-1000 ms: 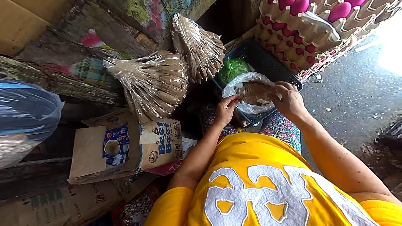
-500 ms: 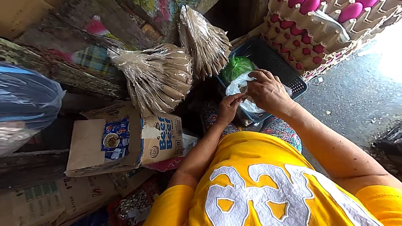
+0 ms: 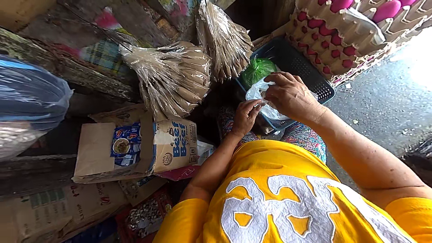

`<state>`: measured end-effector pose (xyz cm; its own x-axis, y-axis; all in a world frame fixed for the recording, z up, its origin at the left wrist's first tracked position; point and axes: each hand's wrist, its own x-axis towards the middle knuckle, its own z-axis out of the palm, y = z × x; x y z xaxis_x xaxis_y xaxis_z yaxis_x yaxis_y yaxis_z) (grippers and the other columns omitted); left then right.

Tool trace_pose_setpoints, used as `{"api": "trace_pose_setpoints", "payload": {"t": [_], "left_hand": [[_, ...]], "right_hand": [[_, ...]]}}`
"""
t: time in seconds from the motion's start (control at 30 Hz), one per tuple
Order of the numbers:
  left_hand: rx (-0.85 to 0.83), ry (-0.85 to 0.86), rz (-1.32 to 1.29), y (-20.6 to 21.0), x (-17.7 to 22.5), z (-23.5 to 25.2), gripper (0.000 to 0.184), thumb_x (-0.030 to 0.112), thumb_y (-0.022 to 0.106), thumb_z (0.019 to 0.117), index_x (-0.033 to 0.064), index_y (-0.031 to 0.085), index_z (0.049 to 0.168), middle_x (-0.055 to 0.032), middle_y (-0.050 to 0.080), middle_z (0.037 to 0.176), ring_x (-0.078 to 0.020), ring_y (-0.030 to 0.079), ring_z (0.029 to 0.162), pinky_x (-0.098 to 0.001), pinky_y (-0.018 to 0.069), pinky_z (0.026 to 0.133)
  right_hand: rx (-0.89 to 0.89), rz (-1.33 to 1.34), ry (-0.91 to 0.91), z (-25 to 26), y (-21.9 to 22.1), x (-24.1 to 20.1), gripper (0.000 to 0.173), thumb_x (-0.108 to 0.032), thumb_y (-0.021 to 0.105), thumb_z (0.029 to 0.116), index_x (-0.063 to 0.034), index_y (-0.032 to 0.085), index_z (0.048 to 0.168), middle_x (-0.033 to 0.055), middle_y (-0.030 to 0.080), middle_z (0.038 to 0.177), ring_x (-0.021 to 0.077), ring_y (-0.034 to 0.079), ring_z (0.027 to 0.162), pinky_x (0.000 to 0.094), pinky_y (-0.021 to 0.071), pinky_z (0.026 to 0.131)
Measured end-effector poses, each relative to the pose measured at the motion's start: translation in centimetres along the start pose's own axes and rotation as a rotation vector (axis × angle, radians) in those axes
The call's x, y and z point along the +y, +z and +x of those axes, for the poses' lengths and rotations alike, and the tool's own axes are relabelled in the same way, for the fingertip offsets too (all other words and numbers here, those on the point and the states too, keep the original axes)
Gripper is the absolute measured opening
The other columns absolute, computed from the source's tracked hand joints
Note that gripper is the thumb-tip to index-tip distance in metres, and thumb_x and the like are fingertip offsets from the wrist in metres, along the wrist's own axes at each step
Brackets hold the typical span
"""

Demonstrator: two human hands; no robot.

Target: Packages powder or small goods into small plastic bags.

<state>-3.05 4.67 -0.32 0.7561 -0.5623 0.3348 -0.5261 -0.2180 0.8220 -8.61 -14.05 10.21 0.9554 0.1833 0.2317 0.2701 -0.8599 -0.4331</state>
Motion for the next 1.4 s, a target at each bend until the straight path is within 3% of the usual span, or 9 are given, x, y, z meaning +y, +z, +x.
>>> {"api": "trace_pose_setpoints", "payload": {"t": [0.3,0.43,0.6,0.67,0.8,1.0,1.13,1.27,1.4], "left_hand": [[0.015,0.057,0.066,2.0,0.3,1.4,0.016,0.009,0.067,0.0969,0.004,0.079,0.107,-0.0104,0.076,0.1,-0.0226,0.069,0.103,-0.0372,0.0506,0.099],[0.023,0.066,0.069,2.5,0.1,2.2,0.015,0.009,0.069,0.096,0.0032,0.079,0.105,-0.0118,0.077,0.098,-0.0233,0.07,0.101,-0.0367,0.0518,0.098],[0.002,0.069,0.067,2.6,0.4,2.5,0.016,0.009,0.069,0.0959,0.003,0.079,0.106,-0.011,0.077,0.101,-0.0232,0.07,0.102,-0.0366,0.0513,0.099],[0.002,0.065,0.057,2.8,0.5,2.5,0.016,0.009,0.069,0.0957,0.0024,0.079,0.106,-0.0106,0.077,0.102,-0.0222,0.07,0.102,-0.0362,0.0519,0.098],[0.013,0.048,0.048,2.8,0.6,2.4,0.015,0.008,0.069,0.0954,0.0012,0.077,0.106,-0.0114,0.076,0.102,-0.0216,0.069,0.102,-0.0351,0.0529,0.097],[0.018,0.036,0.061,2.4,0.6,2.2,0.014,0.007,0.07,0.0948,0.0015,0.078,0.104,-0.0113,0.076,0.101,-0.0207,0.069,0.102,-0.0338,0.0525,0.096],[0.021,0.039,0.063,2.4,0.4,2.3,0.014,0.008,0.069,0.0962,0.002,0.078,0.104,-0.0109,0.076,0.1,-0.021,0.069,0.101,-0.0348,0.0523,0.096],[0.036,0.049,0.053,2.1,0.5,2.9,0.015,0.01,0.068,0.0973,0.0024,0.079,0.105,-0.0107,0.077,0.101,-0.0218,0.069,0.103,-0.036,0.0511,0.098],[0.057,0.066,0.037,1.7,0.8,3.4,0.015,0.01,0.068,0.0969,0.0024,0.078,0.105,-0.011,0.076,0.102,-0.0206,0.068,0.103,-0.0344,0.0508,0.098]], "right_hand": [[0.049,0.14,0.136,-1.5,-0.5,2.5,0.017,-0.013,0.061,0.1003,-0.0014,0.071,0.108,0.0197,0.063,0.133,0.0397,0.059,0.125,0.0621,0.0469,0.1],[0.022,0.067,0.421,-4.7,-0.9,5.6,0.028,-0.018,0.061,0.1026,-0.0026,0.062,0.126,0.0237,0.064,0.129,0.0466,0.062,0.118,0.0698,0.048,0.093],[-0.291,-0.121,0.695,-8.8,2.1,9.7,0.027,-0.021,0.065,0.1005,0.0035,0.072,0.111,0.0311,0.064,0.122,0.0536,0.055,0.121,0.0738,0.041,0.092],[-0.31,-0.148,0.698,-9.3,3.0,10.5,0.024,-0.018,0.065,0.0999,0.0044,0.073,0.101,0.0299,0.064,0.12,0.0527,0.054,0.121,0.0719,0.0412,0.09],[-0.306,-0.14,0.668,-8.9,3.5,10.4,0.016,-0.011,0.067,0.0972,0.003,0.073,0.101,0.0279,0.065,0.121,0.0501,0.055,0.122,0.0713,0.0406,0.093],[-0.237,-0.089,0.662,-8.2,2.5,10.1,0.017,-0.008,0.058,0.1015,-0.0001,0.071,0.11,0.026,0.07,0.113,0.0474,0.063,0.114,0.0691,0.0411,0.096],[-0.159,-0.007,0.67,-7.6,2.4,10.5,0.022,-0.006,0.052,0.1044,0.0,0.071,0.114,0.0274,0.068,0.116,0.0511,0.064,0.11,0.0706,0.0487,0.087],[-0.112,0.129,0.638,-6.8,4.1,11.5,0.023,-0.006,0.053,0.1042,0.0014,0.071,0.116,0.0297,0.069,0.114,0.0522,0.064,0.111,0.0718,0.0468,0.092],[-0.031,0.445,0.797,-5.8,5.7,11.9,0.029,-0.017,0.053,0.1071,0.0028,0.065,0.125,0.0269,0.069,0.113,0.0418,0.07,0.1,0.063,0.0533,0.093]]}}
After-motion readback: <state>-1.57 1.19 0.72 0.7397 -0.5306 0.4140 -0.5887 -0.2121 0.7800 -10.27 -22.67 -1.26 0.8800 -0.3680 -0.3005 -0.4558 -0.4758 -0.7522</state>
